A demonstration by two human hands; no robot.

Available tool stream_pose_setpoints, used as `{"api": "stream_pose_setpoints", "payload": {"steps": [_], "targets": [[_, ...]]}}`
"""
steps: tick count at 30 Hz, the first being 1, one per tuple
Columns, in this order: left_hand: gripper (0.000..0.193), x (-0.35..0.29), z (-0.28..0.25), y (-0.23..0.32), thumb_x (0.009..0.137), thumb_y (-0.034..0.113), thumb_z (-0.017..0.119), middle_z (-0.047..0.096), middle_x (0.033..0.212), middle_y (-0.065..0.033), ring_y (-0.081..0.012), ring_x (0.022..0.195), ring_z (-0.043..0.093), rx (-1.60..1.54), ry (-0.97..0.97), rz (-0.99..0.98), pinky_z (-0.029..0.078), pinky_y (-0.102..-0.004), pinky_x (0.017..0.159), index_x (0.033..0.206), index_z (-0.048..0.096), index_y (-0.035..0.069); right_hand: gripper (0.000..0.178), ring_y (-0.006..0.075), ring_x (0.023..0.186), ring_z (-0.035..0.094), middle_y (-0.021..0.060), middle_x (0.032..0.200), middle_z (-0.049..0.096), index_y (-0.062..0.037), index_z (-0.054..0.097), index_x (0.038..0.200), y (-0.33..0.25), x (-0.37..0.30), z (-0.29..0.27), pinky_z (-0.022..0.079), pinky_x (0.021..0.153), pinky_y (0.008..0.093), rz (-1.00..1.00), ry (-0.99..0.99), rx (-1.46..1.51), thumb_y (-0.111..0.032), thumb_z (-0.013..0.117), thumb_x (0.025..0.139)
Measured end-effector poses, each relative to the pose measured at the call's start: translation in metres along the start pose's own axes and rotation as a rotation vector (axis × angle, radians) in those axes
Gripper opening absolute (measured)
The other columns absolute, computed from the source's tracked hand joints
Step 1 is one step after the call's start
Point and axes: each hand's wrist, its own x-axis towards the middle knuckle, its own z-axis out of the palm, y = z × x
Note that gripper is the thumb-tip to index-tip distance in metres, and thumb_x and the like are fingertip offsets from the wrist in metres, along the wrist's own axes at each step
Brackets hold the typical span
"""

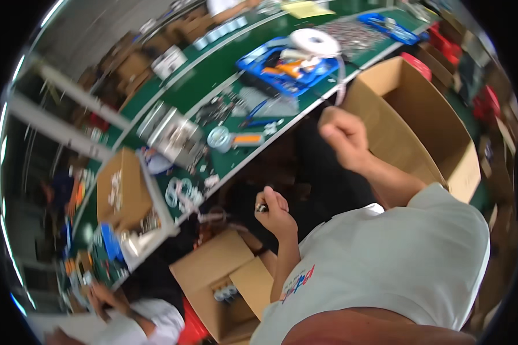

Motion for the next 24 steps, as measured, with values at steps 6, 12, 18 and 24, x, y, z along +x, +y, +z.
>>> {"api": "stream_pose_setpoints", "payload": {"steps": [6, 12, 18, 24], "targets": [[0.023, 0.014, -0.016, 0.042, 0.106, 0.012, 0.047, 0.047, 0.068, -0.0008, -0.0117, 0.061, 0.04, -0.209, 0.203, 0.46, 0.033, -0.0254, 0.057, 0.083, 0.045, 0.013, 0.016, 0.0246, 0.065, 0.05, 0.0057, 0.073, 0.058, -0.0115, 0.062, 0.074, -0.024, -0.052, 0.104, 0.045, 0.063, 0.0396, -0.383, -0.019, 0.264, -0.006, 0.067, 0.088], [0.027, -0.001, -0.026, 0.059, 0.101, 0.009, 0.042, 0.032, 0.066, 0.0034, -0.0092, 0.061, 0.029, -0.059, 0.201, 0.539, 0.027, -0.0248, 0.056, 0.077, 0.031, 0.018, 0.041, 0.0263, 0.056, 0.039, 0.0039, 0.065, 0.042, -0.0104, 0.041, 0.069, -0.046, -0.052, 0.099, 0.036, 0.056, 0.0358, -0.21, -0.503, 0.475, -0.004, 0.07, 0.097], [0.031, -0.02, -0.038, 0.065, 0.101, 0.005, 0.045, 0.031, 0.066, 0.0047, -0.007, 0.06, 0.026, -0.084, 0.292, 0.438, 0.025, -0.0224, 0.058, 0.076, 0.032, 0.017, 0.041, 0.0271, 0.055, 0.039, 0.0045, 0.064, 0.043, -0.0098, 0.041, 0.069, -0.043, -0.016, 0.073, 0.036, 0.054, 0.0357, -0.379, -0.416, 0.371, -0.003, 0.071, 0.096], [0.031, -0.025, -0.051, 0.046, 0.103, 0.007, 0.047, 0.032, 0.066, 0.0048, -0.0073, 0.06, 0.029, -0.062, 0.222, 0.36, 0.027, -0.0224, 0.059, 0.075, 0.036, 0.016, 0.041, 0.0263, 0.054, 0.041, 0.0046, 0.064, 0.045, -0.0092, 0.041, 0.068, -0.036, -0.027, 0.095, 0.036, 0.053, 0.0352, -0.415, -0.449, 0.351, -0.003, 0.071, 0.095]]}}
